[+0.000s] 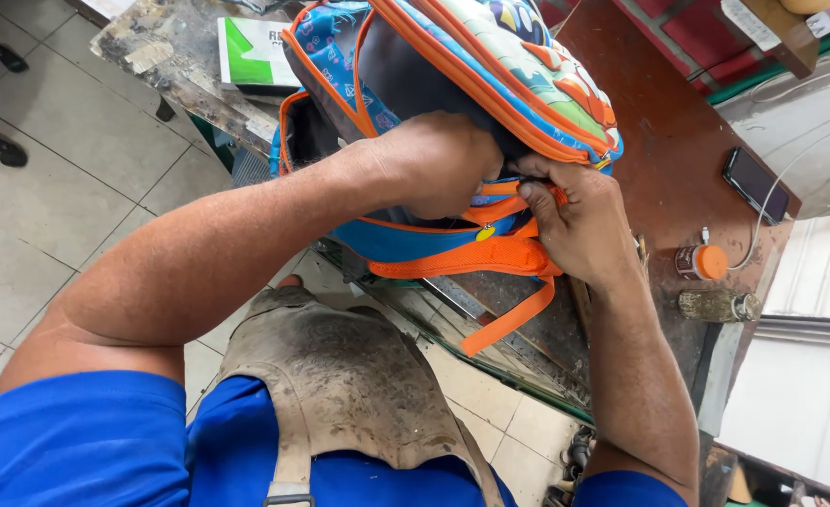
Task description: The person uses a wooden-handled tool to remove blue piping from a backpack. They turn the item over and cut off orange straps using scissors.
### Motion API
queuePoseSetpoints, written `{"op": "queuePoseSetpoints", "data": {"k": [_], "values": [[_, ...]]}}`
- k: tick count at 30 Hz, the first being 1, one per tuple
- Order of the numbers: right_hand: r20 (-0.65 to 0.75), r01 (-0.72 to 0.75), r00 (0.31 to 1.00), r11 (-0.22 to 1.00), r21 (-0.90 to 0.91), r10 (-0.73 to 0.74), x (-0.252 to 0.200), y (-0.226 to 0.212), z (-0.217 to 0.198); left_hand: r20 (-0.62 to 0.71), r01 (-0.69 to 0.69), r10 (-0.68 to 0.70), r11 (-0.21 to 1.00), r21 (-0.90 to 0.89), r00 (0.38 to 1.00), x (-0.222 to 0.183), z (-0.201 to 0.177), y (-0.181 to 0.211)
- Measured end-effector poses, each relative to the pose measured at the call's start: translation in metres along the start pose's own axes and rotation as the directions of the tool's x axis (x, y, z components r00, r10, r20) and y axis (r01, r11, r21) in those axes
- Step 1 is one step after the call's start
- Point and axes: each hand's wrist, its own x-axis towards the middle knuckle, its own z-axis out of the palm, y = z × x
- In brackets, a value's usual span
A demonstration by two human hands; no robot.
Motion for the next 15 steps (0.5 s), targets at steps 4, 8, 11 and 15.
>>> {"op": "queuePoseSetpoints", "data": {"k": [4,8,11,15], "values": [[-0.062,-0.095,0.993,0.992,0.081,0.101,-0.006,0.014,0.010,-0.067,-0.083,0.082,0.997,-0.007,0.994,-0.009,-0.007,0.000],[-0.107,-0.168,0.977,0.974,0.150,0.185,-0.009,0.013,0.015,-0.077,-0.135,0.128,0.985,-0.103,0.989,-0.021,-0.021,-0.007],[-0.106,-0.154,0.979,0.972,0.179,0.175,-0.009,0.009,0.021,-0.037,-0.138,0.134,0.981,-0.139,0.990,-0.037,-0.029,-0.012],[-0.102,-0.136,0.983,0.980,0.142,0.151,-0.012,0.015,0.020,-0.153,-0.210,0.193,0.972,-0.103,0.969,-0.047,-0.014,-0.028]]}}
